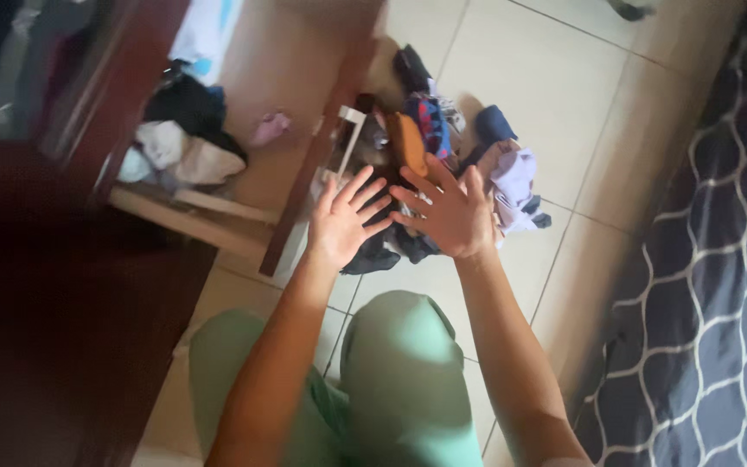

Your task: The person sits on the floor and folds various small clothing items, including socks, underwear, and shirts, placing them into an open wooden drawer. The person handles each item individually, folding it neatly before stacking it inside the drawer.

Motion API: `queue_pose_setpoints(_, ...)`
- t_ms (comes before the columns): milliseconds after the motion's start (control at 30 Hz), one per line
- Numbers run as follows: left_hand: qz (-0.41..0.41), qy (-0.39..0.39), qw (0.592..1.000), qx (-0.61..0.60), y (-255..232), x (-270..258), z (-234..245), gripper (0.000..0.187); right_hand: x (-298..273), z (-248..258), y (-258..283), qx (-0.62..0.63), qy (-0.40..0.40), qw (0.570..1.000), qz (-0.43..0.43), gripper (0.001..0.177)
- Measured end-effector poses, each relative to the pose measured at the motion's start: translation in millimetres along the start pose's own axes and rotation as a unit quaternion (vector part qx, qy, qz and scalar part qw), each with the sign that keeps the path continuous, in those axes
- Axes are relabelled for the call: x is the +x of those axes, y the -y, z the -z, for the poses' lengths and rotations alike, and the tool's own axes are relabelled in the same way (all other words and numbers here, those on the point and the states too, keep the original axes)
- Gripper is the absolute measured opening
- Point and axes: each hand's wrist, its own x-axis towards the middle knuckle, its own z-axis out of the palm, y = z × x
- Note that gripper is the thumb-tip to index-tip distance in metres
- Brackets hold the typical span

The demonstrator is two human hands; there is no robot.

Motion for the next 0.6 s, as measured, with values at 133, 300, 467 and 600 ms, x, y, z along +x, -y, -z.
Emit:
queue_pose_setpoints(133,0.020,0.015,0.999,0.023,16,18,-2,0.078,-16,26,11,-0.003,-0.058,0.996,0.067,0.073)
queue_pose_setpoints(300,0.034,0.024,0.998,0.050,45,32,-3,0.077,-38,60,14,0.020,-0.046,0.990,0.135,0.067)
queue_pose_setpoints(467,0.050,-0.013,0.998,0.030,86,31,1,0.070,-64,85,3,0.016,-0.121,0.985,0.123,0.064)
queue_pose_setpoints(600,0.080,-0.036,0.996,0.003,113,20,12,0.067,-89,96,-11,0.016,-0.142,0.986,0.092,0.060)
